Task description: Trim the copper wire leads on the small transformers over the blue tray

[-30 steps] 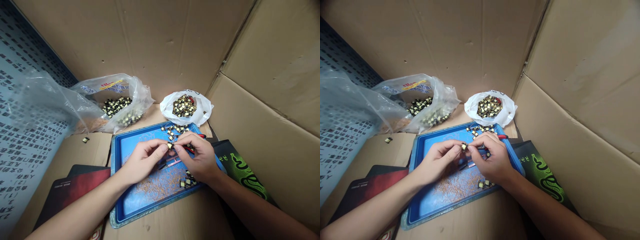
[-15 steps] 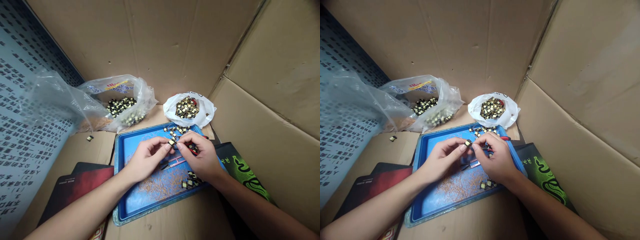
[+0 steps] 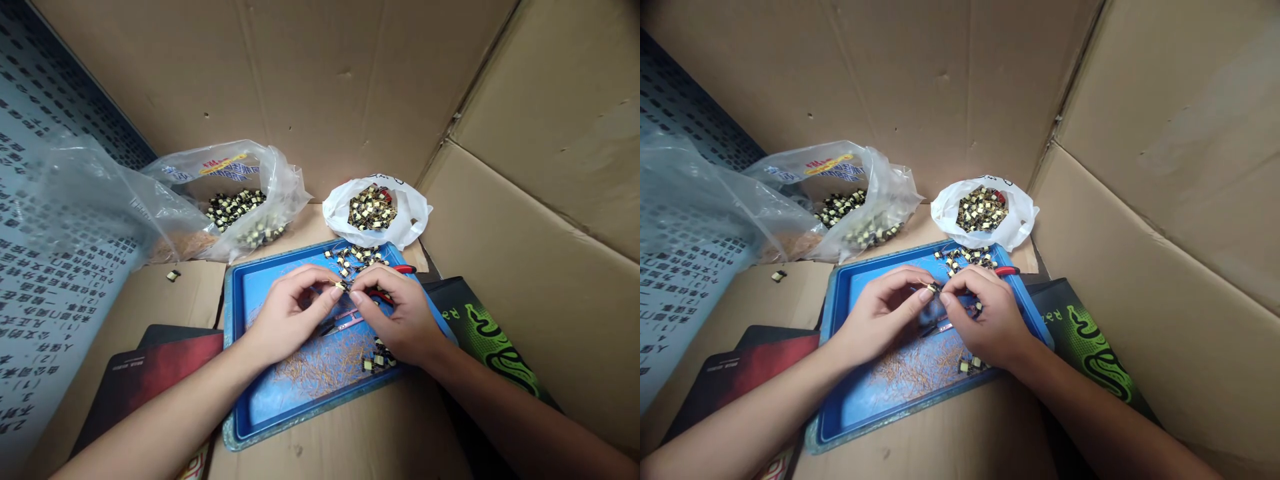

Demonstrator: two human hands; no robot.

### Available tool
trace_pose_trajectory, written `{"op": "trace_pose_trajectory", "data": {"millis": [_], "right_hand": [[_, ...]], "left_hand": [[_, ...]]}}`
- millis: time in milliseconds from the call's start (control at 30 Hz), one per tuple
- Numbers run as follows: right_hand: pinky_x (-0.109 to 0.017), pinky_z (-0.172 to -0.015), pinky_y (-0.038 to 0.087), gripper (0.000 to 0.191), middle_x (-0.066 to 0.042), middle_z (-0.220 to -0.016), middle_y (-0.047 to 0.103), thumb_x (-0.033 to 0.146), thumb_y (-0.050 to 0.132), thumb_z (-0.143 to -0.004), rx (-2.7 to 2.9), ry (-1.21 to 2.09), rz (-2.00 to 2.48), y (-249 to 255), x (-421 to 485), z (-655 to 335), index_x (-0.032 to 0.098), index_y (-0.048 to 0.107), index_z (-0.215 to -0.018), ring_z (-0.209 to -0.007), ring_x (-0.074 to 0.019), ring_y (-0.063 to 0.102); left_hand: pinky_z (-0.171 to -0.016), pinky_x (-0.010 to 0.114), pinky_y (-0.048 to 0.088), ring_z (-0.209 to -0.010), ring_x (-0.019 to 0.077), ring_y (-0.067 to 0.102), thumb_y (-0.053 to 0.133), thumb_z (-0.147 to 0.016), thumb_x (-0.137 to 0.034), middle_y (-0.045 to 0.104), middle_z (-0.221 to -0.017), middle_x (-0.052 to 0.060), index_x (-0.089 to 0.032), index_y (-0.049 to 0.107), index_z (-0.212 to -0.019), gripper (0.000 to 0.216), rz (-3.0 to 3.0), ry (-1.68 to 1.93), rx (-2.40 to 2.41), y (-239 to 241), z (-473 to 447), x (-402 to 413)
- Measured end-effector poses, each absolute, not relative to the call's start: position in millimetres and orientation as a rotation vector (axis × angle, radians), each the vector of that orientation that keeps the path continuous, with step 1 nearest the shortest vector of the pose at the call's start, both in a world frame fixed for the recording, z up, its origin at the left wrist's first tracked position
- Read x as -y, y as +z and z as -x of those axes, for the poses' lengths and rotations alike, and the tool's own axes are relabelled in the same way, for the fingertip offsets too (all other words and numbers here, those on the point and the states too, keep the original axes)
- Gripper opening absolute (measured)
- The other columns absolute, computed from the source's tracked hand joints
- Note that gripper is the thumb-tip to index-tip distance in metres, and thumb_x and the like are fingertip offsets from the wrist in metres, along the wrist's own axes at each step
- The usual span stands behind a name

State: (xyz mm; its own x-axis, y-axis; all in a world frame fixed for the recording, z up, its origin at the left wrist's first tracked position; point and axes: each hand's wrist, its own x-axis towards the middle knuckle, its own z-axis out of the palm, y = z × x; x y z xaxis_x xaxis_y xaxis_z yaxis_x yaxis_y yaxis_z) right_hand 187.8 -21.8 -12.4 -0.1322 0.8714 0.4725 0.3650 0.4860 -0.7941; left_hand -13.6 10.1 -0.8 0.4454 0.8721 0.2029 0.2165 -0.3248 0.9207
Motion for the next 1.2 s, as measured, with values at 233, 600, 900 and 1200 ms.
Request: {"op": "trace_pose_trajectory", "data": {"millis": [233,600,900,1200], "right_hand": [[-0.038,-0.092,0.052,0.017,-0.008,-0.107,0.067,0.019,0.07,-0.091,1.715,0.611,1.038,-10.7,21.0,-185.5,0.019,0.075,-0.107,-0.103,-0.0203,0.064],[-0.038,-0.09,0.051,0.014,-0.004,-0.093,0.064,0.014,0.062,-0.092,1.57,0.776,0.993,-19.0,14.7,-189.7,0.021,0.061,-0.081,-0.095,-0.0197,0.063],[-0.038,-0.087,0.048,0.007,-0.004,-0.099,0.063,0.015,0.062,-0.089,1.652,0.765,1.011,-17.8,17.7,-196.2,0.022,0.062,-0.092,-0.096,-0.0205,0.06],[-0.037,-0.085,0.055,0.013,-0.005,-0.096,0.069,0.012,0.071,-0.088,1.766,0.528,0.916,-13.2,23.4,-184.7,0.023,0.072,-0.094,-0.093,-0.0191,0.067]], "left_hand": [[-0.069,0.025,0.048,-0.077,0.0124,0.065,0.069,-0.093,-0.035,0.074,-0.088,0.005,-0.015,0.077,-0.092,0.021,-1.991,0.839,-1.035,-1.5,13.9,-7.7],[-0.069,0.023,0.048,-0.076,0.0109,0.062,0.067,-0.095,-0.031,0.072,-0.091,0.005,-0.015,0.074,-0.095,0.017,-2.048,0.827,-0.879,-1.1,13.3,-6.2],[-0.081,0.027,0.048,-0.086,0.0142,0.061,0.06,-0.098,-0.034,0.068,-0.093,0.005,-0.015,0.067,-0.092,0.02,-1.9,0.909,-0.955,-0.4,18.0,-9.3],[-0.075,0.025,0.049,-0.08,0.0142,0.062,0.066,-0.093,-0.04,0.069,-0.086,0.006,-0.013,0.068,-0.088,0.027,-1.745,0.871,-0.968,0.8,14.1,-7.5]]}}
